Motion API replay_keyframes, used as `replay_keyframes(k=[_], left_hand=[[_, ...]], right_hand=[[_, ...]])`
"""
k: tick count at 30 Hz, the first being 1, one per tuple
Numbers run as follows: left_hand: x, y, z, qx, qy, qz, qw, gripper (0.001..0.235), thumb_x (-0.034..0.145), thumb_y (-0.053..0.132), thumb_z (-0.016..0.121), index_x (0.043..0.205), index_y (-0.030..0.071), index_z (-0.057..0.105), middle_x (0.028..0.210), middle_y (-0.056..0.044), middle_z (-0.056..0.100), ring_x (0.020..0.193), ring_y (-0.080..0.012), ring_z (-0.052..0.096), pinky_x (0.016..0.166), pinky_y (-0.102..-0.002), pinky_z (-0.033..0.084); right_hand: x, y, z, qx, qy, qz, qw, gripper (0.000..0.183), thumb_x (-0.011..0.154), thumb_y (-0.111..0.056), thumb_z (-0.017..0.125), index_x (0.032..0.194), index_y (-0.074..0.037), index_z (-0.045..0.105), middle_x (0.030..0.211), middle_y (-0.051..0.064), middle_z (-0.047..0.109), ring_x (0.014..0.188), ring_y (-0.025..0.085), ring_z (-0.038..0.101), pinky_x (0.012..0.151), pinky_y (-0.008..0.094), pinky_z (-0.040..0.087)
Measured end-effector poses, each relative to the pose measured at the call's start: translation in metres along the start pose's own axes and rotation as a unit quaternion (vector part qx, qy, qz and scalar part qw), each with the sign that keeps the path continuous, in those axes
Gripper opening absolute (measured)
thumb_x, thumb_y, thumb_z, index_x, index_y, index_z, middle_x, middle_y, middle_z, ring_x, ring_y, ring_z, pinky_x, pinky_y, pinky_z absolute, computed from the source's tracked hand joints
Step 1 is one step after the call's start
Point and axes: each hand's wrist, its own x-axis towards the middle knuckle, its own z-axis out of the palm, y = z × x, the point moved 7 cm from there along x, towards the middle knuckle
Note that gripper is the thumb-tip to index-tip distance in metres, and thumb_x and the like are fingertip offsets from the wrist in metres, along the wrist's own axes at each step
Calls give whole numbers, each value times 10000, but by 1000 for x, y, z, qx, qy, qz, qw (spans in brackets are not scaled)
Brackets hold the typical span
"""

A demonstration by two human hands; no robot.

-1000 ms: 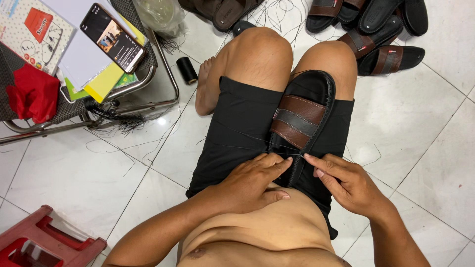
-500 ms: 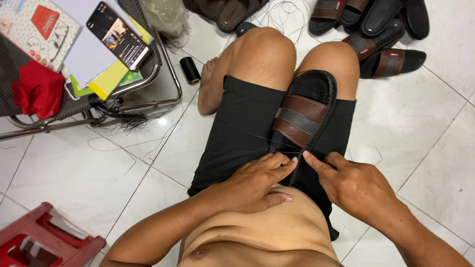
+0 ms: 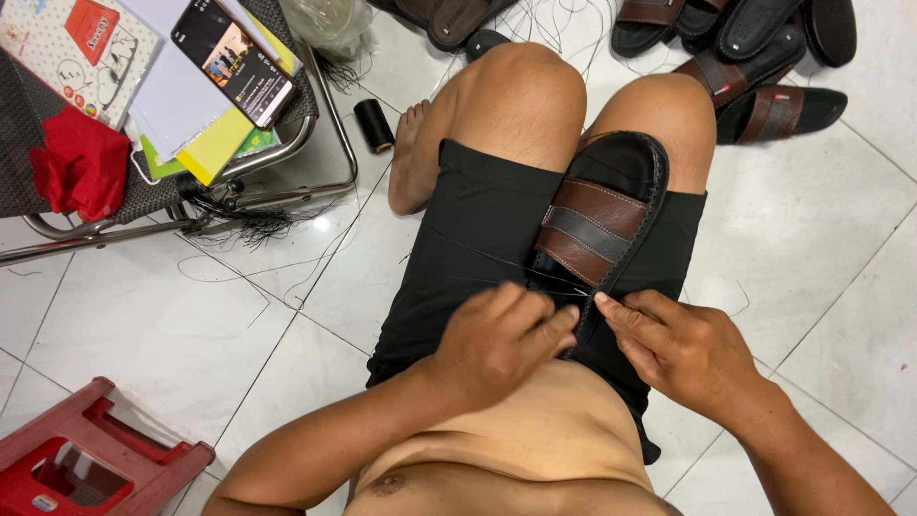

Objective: The person sits on the floor and sews a brown and black sandal using a needle and thread. They repeatedly push the needle through the sandal's strap and pull the thread to secure it. The person briefly pauses to interact with a smartphone on a nearby chair before resuming the sewing task.

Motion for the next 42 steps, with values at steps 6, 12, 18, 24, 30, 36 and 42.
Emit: replay_keyframes(k=[6, 12, 18, 24, 30, 36, 42], left_hand=[[10, -11, -3, 95, 49, 63, 992, 126, 962, -4, 590, 1050, -2, 679, 891, -90, 625, 733, -242, 506, 574, -359, 331], [6, -16, 10, 113, 8, 28, 993, 66, 907, 16, 597, 904, 35, 661, 797, -63, 532, 715, -243, 452, 575, -368, 318], [20, -15, -1, -449, -44, -160, 878, 42, 886, 115, 642, 861, 149, 645, 1086, -51, 674, 964, -179, 613, 880, -301, 490], [2, -53, 43, -459, 85, -347, 814, 65, 836, 6, 725, 897, -14, 728, 750, -141, 680, 657, -180, 657, 473, -242, 564], [4, -56, 61, -412, -19, -332, 848, 167, 789, -62, 711, 944, -66, 647, 753, -182, 722, 592, -189, 687, 432, -276, 550], [-2, -55, 55, -383, -46, -324, 864, 183, 787, -20, 720, 946, 1, 632, 742, -134, 731, 583, -174, 671, 482, -284, 507], [3, -49, 42, -363, -28, -318, 876, 303, 772, 74, 783, 1025, 28, 620, 790, -94, 741, 569, -144, 620, 487, -257, 455]], right_hand=[[-3, 7, -1, -10, -16, 7, 1000, 459, 880, -125, 684, 1326, -176, 586, 971, -16, 632, 572, 158, 587, 423, 300, 479], [-7, 10, 3, -12, -24, 8, 1000, 476, 875, -148, 686, 1335, -201, 572, 995, -22, 633, 586, 171, 596, 417, 311, 485], [-11, 10, 6, 20, 6, 14, 1000, 428, 892, -139, 671, 1312, -181, 601, 979, -5, 631, 600, 157, 587, 434, 286, 472], [4, 6, -4, 99, 16, 86, 991, 305, 841, -76, 642, 1121, -141, 742, 788, 89, 708, 527, 228, 684, 441, 312, 548], [2, 6, -3, 99, 36, 80, 991, 310, 843, -71, 640, 1126, -147, 741, 779, 84, 699, 515, 227, 671, 434, 320, 542], [0, 9, -2, 96, -13, 108, 989, 356, 864, -115, 612, 1194, -204, 713, 748, 61, 677, 494, 236, 658, 420, 344, 525], [-28, 6, -32, 36, -125, 192, 973, 473, 874, -144, 518, 1306, -305, 625, 701, 78, 668, 484, 325, 678, 457, 430, 549]])
